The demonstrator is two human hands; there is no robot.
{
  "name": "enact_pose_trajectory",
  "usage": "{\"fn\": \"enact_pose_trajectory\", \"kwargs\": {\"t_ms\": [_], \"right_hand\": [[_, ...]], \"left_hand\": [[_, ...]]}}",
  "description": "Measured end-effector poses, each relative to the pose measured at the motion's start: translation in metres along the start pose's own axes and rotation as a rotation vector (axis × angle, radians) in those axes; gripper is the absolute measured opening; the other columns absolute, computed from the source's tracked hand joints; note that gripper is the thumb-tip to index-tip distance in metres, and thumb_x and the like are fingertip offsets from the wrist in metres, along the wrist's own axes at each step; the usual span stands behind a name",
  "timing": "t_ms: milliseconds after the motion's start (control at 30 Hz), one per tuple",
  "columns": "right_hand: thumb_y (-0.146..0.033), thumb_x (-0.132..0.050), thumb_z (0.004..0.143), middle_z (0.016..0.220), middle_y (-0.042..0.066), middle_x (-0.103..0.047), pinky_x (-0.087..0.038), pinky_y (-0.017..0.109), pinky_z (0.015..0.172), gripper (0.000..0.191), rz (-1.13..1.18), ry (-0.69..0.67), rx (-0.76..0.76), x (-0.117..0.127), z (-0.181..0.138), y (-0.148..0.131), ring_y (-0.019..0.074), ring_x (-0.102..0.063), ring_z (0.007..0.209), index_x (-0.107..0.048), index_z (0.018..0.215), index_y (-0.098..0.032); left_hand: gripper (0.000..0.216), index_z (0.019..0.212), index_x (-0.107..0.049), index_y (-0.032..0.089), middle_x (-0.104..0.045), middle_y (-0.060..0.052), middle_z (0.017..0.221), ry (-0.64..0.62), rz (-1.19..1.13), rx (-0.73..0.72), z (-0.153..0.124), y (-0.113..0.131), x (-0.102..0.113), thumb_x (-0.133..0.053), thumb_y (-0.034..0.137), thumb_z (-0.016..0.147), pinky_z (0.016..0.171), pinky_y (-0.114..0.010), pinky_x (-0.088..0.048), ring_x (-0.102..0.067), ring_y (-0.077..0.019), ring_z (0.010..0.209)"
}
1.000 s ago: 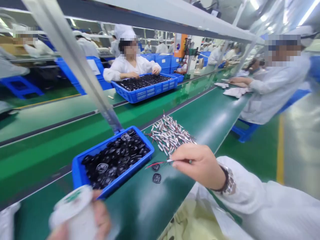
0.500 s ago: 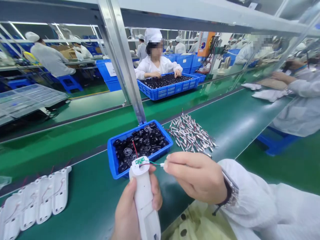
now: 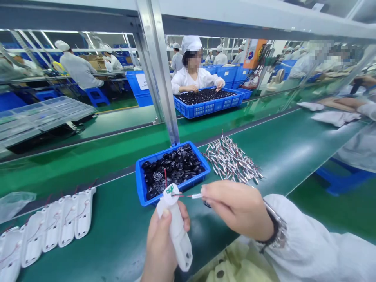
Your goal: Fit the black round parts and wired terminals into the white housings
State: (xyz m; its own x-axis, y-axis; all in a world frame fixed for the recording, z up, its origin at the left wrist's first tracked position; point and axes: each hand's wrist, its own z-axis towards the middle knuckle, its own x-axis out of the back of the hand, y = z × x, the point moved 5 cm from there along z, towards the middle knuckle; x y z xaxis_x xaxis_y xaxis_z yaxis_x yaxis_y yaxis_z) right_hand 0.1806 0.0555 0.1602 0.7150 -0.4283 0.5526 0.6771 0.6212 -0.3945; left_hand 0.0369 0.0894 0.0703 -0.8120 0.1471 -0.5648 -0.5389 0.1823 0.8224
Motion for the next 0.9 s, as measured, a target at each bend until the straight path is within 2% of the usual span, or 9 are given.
{"fn": "enact_pose_trajectory", "kwargs": {"t_ms": [100, 167, 233, 300, 467, 633, 800, 900], "right_hand": [[-0.019, -0.065, 0.073, 0.072, 0.004, -0.069, -0.053, 0.020, 0.054, 0.013, 0.390, 0.085, -0.488, -0.017, -0.002, 0.033, 0.0130, -0.065, 0.063, -0.067, 0.086, -0.015], [-0.025, -0.068, 0.070, 0.063, 0.003, -0.066, -0.050, 0.018, 0.045, 0.017, 0.708, 0.080, -0.774, -0.037, -0.008, 0.049, 0.0138, -0.065, 0.059, -0.065, 0.082, -0.013], [-0.028, -0.070, 0.067, 0.059, 0.001, -0.064, -0.047, 0.014, 0.041, 0.020, 0.926, 0.056, -0.956, -0.053, -0.013, 0.057, 0.0122, -0.064, 0.055, -0.062, 0.076, -0.012], [-0.030, -0.072, 0.064, 0.055, -0.001, -0.061, -0.042, 0.012, 0.036, 0.023, 1.063, 0.028, -1.071, -0.065, -0.018, 0.059, 0.0079, -0.058, 0.044, -0.059, 0.071, -0.012], [-0.033, -0.074, 0.063, 0.049, -0.006, -0.053, -0.028, 0.010, 0.028, 0.029, 1.300, 0.042, -1.204, -0.079, -0.024, 0.057, 0.0002, -0.039, 0.029, -0.056, 0.069, -0.012], [-0.031, -0.076, 0.061, 0.050, -0.007, -0.051, -0.026, 0.009, 0.029, 0.029, 1.411, 0.076, -1.279, -0.085, -0.030, 0.055, -0.0011, -0.035, 0.030, -0.055, 0.070, -0.012], [-0.024, -0.073, 0.064, 0.056, -0.004, -0.056, -0.030, 0.009, 0.033, 0.023, 1.450, 0.073, -1.277, -0.086, -0.037, 0.057, 0.0002, -0.042, 0.037, -0.055, 0.071, -0.012], [-0.021, -0.073, 0.065, 0.057, -0.002, -0.058, -0.032, 0.009, 0.035, 0.021, 1.469, 0.027, -1.248, -0.088, -0.038, 0.058, 0.0006, -0.044, 0.039, -0.054, 0.069, -0.012]], "left_hand": [[0.043, 0.097, -0.056, 0.020, -0.055, 0.001, 0.066, 0.113, 0.177, -0.138, 0.002, 0.003, 0.007, -0.063, 0.051, 0.068, 0.046, -0.022, -0.037, -0.047, -0.0121, 0.053], [0.045, 0.099, -0.056, 0.020, -0.056, 0.000, 0.068, 0.209, 0.351, -0.228, 0.001, 0.005, 0.012, -0.063, 0.052, 0.069, 0.050, -0.023, -0.040, -0.048, -0.0131, 0.057], [0.044, 0.101, -0.057, 0.019, -0.058, -0.001, 0.072, 0.294, 0.560, -0.323, -0.001, 0.010, 0.016, -0.062, 0.050, 0.070, 0.055, -0.025, -0.042, -0.051, -0.0148, 0.061], [0.043, 0.101, -0.058, 0.019, -0.061, -0.002, 0.076, 0.361, 0.746, -0.409, -0.003, 0.014, 0.019, -0.061, 0.049, 0.070, 0.060, -0.027, -0.043, -0.054, -0.0166, 0.065], [0.036, 0.101, -0.058, 0.021, -0.066, -0.003, 0.087, 0.431, 1.024, -0.572, -0.010, 0.021, 0.016, -0.060, 0.043, 0.072, 0.067, -0.029, -0.045, -0.060, -0.0201, 0.075], [0.030, 0.102, -0.056, 0.019, -0.066, -0.005, 0.088, 0.428, 1.188, -0.741, -0.013, 0.024, 0.010, -0.060, 0.032, 0.074, 0.070, -0.027, -0.045, -0.061, -0.0191, 0.077], [0.033, 0.103, -0.055, 0.020, -0.065, -0.005, 0.087, 0.470, 1.202, -0.772, -0.013, 0.023, 0.013, -0.062, 0.032, 0.073, 0.070, -0.027, -0.045, -0.061, -0.0198, 0.077], [0.032, 0.103, -0.055, 0.022, -0.065, -0.005, 0.091, 0.461, 1.147, -0.677, -0.011, 0.021, 0.014, -0.062, 0.032, 0.073, 0.073, -0.029, -0.044, -0.060, -0.0213, 0.081]]}}
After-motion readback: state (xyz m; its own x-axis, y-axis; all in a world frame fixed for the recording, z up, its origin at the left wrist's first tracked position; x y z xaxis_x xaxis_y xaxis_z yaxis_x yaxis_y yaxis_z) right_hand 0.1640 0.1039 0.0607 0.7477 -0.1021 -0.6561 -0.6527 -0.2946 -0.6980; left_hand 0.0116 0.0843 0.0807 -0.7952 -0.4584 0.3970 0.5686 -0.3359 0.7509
